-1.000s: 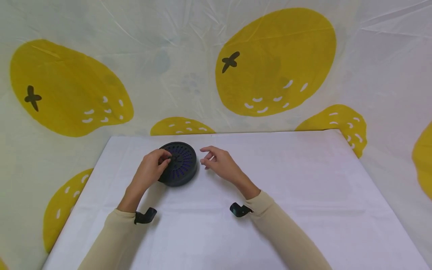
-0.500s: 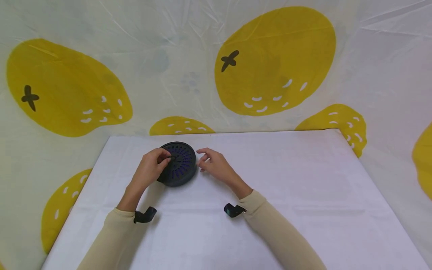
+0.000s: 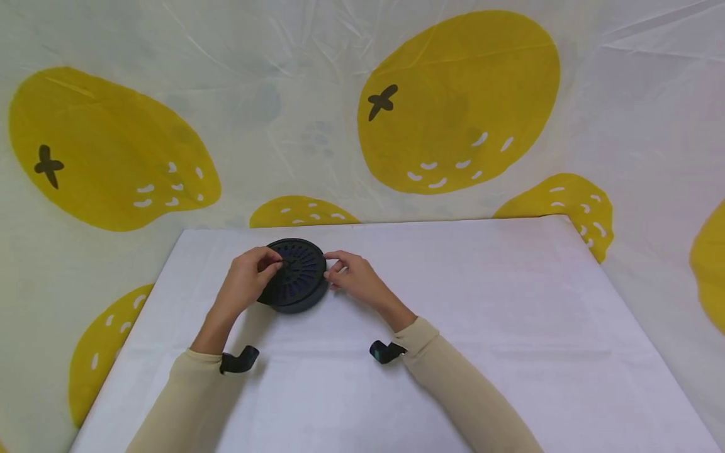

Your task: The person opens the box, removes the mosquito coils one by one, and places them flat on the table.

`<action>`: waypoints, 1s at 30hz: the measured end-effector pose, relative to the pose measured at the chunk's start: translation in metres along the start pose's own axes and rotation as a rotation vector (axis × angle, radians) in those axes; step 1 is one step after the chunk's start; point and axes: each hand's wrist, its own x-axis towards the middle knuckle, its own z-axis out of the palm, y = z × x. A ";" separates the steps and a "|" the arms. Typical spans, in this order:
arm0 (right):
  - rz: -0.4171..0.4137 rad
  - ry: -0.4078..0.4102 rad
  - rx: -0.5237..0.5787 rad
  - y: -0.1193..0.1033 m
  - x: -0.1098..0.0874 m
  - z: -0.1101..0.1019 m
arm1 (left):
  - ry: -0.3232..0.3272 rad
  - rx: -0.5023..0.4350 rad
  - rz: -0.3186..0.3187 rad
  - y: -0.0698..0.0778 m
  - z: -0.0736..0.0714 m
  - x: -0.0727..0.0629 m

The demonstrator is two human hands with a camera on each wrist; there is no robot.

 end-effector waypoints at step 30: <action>0.100 -0.027 0.192 0.002 0.009 0.003 | 0.121 -0.010 -0.042 -0.037 -0.045 -0.022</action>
